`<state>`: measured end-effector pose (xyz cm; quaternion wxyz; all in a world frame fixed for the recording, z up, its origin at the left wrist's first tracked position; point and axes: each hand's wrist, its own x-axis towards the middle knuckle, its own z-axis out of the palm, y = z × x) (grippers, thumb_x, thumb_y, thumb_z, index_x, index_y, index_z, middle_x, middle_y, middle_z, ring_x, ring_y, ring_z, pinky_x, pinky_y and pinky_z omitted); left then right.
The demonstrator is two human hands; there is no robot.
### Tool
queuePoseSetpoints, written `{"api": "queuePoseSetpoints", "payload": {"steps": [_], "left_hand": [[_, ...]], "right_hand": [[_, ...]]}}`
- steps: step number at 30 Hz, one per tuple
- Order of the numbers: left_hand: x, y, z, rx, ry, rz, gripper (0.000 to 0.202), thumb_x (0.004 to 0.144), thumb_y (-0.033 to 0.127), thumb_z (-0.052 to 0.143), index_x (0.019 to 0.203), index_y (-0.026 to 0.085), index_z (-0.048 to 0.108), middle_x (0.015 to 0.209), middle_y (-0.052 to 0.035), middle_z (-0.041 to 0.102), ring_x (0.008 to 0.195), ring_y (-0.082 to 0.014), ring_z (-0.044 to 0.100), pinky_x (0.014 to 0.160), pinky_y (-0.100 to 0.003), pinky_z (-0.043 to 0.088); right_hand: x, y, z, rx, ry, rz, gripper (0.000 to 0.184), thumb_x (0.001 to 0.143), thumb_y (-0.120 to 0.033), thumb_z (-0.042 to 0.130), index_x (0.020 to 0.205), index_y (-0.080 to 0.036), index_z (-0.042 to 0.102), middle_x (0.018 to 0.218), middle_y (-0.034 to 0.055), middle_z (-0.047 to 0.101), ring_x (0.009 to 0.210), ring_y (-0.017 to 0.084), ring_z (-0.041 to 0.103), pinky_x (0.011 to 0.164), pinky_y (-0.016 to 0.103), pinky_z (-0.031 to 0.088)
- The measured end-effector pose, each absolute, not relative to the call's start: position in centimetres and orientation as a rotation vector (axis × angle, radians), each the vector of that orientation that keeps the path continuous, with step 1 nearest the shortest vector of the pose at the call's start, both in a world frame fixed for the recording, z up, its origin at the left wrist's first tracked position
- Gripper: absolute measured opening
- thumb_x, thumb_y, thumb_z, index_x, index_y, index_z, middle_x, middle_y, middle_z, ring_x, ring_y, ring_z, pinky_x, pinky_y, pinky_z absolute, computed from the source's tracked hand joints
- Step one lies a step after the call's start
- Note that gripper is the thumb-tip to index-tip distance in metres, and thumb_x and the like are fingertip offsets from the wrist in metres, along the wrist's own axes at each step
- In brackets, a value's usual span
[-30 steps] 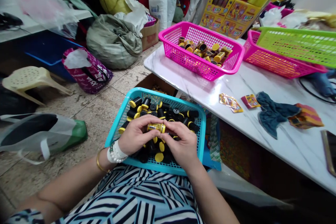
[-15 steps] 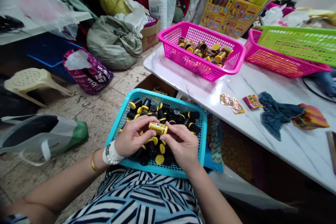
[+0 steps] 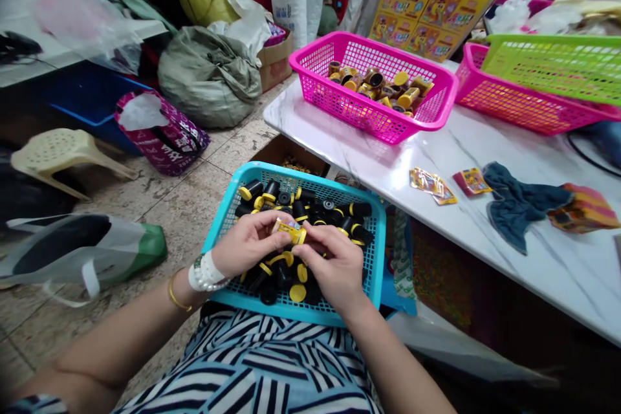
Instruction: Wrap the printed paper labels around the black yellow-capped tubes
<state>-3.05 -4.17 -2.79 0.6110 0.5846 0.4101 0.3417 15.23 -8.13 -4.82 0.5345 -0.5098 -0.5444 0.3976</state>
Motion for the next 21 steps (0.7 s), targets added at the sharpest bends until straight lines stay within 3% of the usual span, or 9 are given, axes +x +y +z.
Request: {"api": "queuePoseSetpoints", "payload": {"steps": [3, 8, 12, 14, 17, 21], "left_hand": [[-2.5, -3.8, -2.5, 1.604, 0.974, 0.885, 0.026, 0.084, 0.030, 0.068, 0.104, 0.014, 0.068, 0.094, -0.0064, 0.069, 0.082, -0.0156, 0.062, 0.075, -0.027, 0.050], [-2.6, -3.3, -2.7, 1.791, 0.958, 0.899, 0.025, 0.082, 0.026, 0.071, 0.105, 0.016, 0.069, 0.102, -0.0071, 0.072, 0.091, -0.0182, 0.066, 0.083, -0.029, 0.050], [-2.8, -3.4, -3.0, 1.406, 0.972, 0.764, 0.030, 0.085, 0.043, 0.066, 0.095, 0.015, 0.064, 0.070, -0.0011, 0.067, 0.053, -0.0101, 0.058, 0.050, -0.021, 0.045], [-2.8, -3.5, -2.9, 1.204, 0.960, 0.689, 0.037, 0.086, 0.051, 0.063, 0.087, 0.015, 0.058, 0.058, 0.0024, 0.061, 0.038, -0.0063, 0.048, 0.039, -0.017, 0.035], [-2.6, -3.6, -2.5, 1.078, 0.932, 0.624, 0.044, 0.082, 0.058, 0.065, 0.087, 0.015, 0.056, 0.051, 0.0030, 0.059, 0.032, -0.0053, 0.043, 0.032, -0.015, 0.028], [-2.3, -3.7, -2.0, 0.830, 0.720, 0.654, 0.053, 0.077, 0.063, 0.069, 0.095, 0.015, 0.057, 0.056, 0.0018, 0.063, 0.034, -0.0050, 0.047, 0.034, -0.014, 0.033]], "right_hand": [[14.9, -7.6, -4.8, -1.229, -1.000, 1.264, 0.027, 0.070, -0.028, 0.085, 0.097, -0.027, 0.079, 0.090, 0.0021, 0.078, 0.075, 0.017, 0.071, 0.073, 0.032, 0.062], [14.9, -6.9, -5.5, -1.148, -0.747, 1.549, 0.027, 0.069, -0.033, 0.086, 0.093, -0.023, 0.080, 0.092, 0.0036, 0.078, 0.077, 0.017, 0.072, 0.073, 0.030, 0.063], [15.4, -7.0, -5.6, -1.078, -0.872, 1.576, 0.027, 0.080, -0.038, 0.076, 0.102, -0.022, 0.077, 0.091, 0.0046, 0.076, 0.072, 0.016, 0.072, 0.070, 0.032, 0.063], [15.8, -7.0, -5.1, -1.053, -1.012, 1.509, 0.035, 0.080, -0.034, 0.077, 0.114, -0.026, 0.073, 0.106, 0.0051, 0.073, 0.075, 0.015, 0.071, 0.071, 0.033, 0.063], [16.1, -7.0, -4.4, -1.023, -1.246, 1.362, 0.039, 0.075, -0.025, 0.081, 0.113, -0.031, 0.074, 0.123, 0.0054, 0.066, 0.092, 0.018, 0.070, 0.079, 0.034, 0.063], [15.3, -6.9, -4.4, -0.994, -1.209, 1.205, 0.021, 0.076, -0.027, 0.080, 0.097, -0.029, 0.078, 0.116, 0.0068, 0.067, 0.105, 0.025, 0.067, 0.070, 0.035, 0.065]]}}
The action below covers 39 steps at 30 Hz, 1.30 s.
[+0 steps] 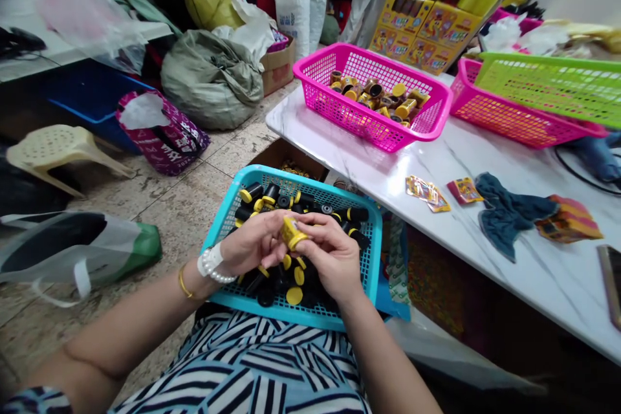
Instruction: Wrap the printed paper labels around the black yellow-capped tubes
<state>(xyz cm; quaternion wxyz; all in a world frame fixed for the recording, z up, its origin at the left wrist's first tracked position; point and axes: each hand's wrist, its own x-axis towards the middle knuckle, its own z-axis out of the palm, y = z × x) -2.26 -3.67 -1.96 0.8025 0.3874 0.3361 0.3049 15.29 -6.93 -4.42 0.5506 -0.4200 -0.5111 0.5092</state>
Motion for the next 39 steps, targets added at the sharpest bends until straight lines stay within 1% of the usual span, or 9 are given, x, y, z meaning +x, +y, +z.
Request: {"api": "queuePoseSetpoints", "payload": {"steps": [4, 10, 13, 18, 21, 24, 31, 35, 39], "left_hand": [[-1.8, -4.0, -2.3, 0.700, 0.688, 0.717, 0.044, 0.075, 0.050, 0.077, 0.083, 0.014, 0.055, 0.049, 0.0054, 0.057, 0.029, -0.0016, 0.038, 0.032, -0.012, 0.027], [-1.1, -4.8, -3.7, 0.571, 0.737, 0.768, 0.047, 0.079, 0.058, 0.070, 0.075, 0.013, 0.056, 0.044, 0.0063, 0.051, 0.026, -0.0003, 0.027, 0.030, -0.014, 0.020], [-1.2, -4.6, -4.0, 0.556, 0.761, 0.776, 0.049, 0.076, 0.058, 0.071, 0.067, 0.013, 0.053, 0.042, 0.0063, 0.048, 0.027, 0.0006, 0.026, 0.032, -0.014, 0.019], [-0.9, -4.9, -3.5, 0.549, 0.730, 0.827, 0.043, 0.072, 0.044, 0.078, 0.096, 0.013, 0.060, 0.058, 0.0026, 0.061, 0.032, -0.0027, 0.039, 0.034, -0.015, 0.021], [-0.6, -6.2, -3.2, 0.573, 0.713, 0.780, 0.053, 0.076, 0.041, 0.074, 0.118, 0.013, 0.057, 0.064, -0.0004, 0.065, 0.036, -0.0041, 0.044, 0.037, -0.015, 0.025], [-1.2, -7.8, -3.4, 0.688, 0.708, 0.699, 0.046, 0.079, 0.043, 0.072, 0.111, 0.011, 0.061, 0.064, -0.0023, 0.066, 0.039, -0.0046, 0.046, 0.039, -0.016, 0.027], [-6.1, -10.0, -4.0, 0.893, 0.932, 0.716, 0.034, 0.087, 0.043, 0.064, 0.105, 0.014, 0.064, 0.067, 0.0001, 0.064, 0.048, -0.0053, 0.050, 0.048, -0.017, 0.038], [-7.9, -9.3, -3.4, 1.017, 1.043, 0.791, 0.032, 0.090, 0.042, 0.058, 0.106, 0.014, 0.063, 0.069, -0.0005, 0.063, 0.050, -0.0077, 0.052, 0.049, -0.020, 0.042], [-9.5, -6.6, -1.8, 1.596, 1.411, 1.069, 0.025, 0.089, 0.032, 0.062, 0.106, 0.016, 0.068, 0.083, -0.0054, 0.070, 0.072, -0.0148, 0.063, 0.071, -0.027, 0.051]], "right_hand": [[14.3, -6.9, -4.9, -0.979, -1.106, 1.189, 0.018, 0.077, -0.028, 0.079, 0.095, -0.027, 0.076, 0.123, 0.0070, 0.064, 0.098, 0.023, 0.070, 0.065, 0.033, 0.065], [13.3, -7.0, -4.9, -1.005, -1.146, 1.188, 0.011, 0.081, -0.031, 0.075, 0.088, -0.024, 0.073, 0.114, 0.0062, 0.067, 0.066, 0.014, 0.069, 0.058, 0.031, 0.063], [12.6, -6.9, -5.5, -0.987, -1.161, 1.159, 0.012, 0.080, -0.034, 0.076, 0.085, -0.024, 0.073, 0.109, 0.0064, 0.069, 0.069, 0.017, 0.071, 0.058, 0.032, 0.064], [14.3, -3.0, -2.9, -1.072, -1.288, 0.909, 0.014, 0.079, -0.034, 0.076, 0.084, -0.021, 0.072, 0.101, 0.0071, 0.073, 0.084, 0.023, 0.073, 0.068, 0.036, 0.065], [17.9, 2.1, 2.5, -1.153, -1.312, 0.600, 0.029, 0.082, -0.035, 0.072, 0.107, -0.021, 0.070, 0.105, 0.0075, 0.072, 0.085, 0.020, 0.072, 0.068, 0.035, 0.065], [20.9, 6.1, 5.9, -1.029, -1.283, 0.458, 0.061, 0.078, -0.036, 0.075, 0.135, -0.030, 0.052, 0.131, 0.0078, 0.060, 0.086, 0.020, 0.073, 0.063, 0.036, 0.065], [17.3, -0.2, -2.3, -1.352, -1.689, 0.753, 0.018, 0.089, -0.034, 0.063, 0.095, -0.021, 0.075, 0.078, 0.0032, 0.073, 0.063, 0.017, 0.069, 0.052, 0.029, 0.059], [13.8, -1.3, -5.6, -1.245, -2.213, 0.641, 0.038, 0.086, -0.013, 0.056, 0.119, -0.027, 0.070, 0.121, 0.0055, 0.071, 0.102, 0.021, 0.070, 0.088, 0.035, 0.059], [12.5, -0.2, -4.5, -1.151, -2.633, 0.598, 0.061, 0.082, -0.002, 0.048, 0.131, -0.035, 0.062, 0.133, 0.0016, 0.065, 0.110, 0.022, 0.068, 0.091, 0.034, 0.058]]}}
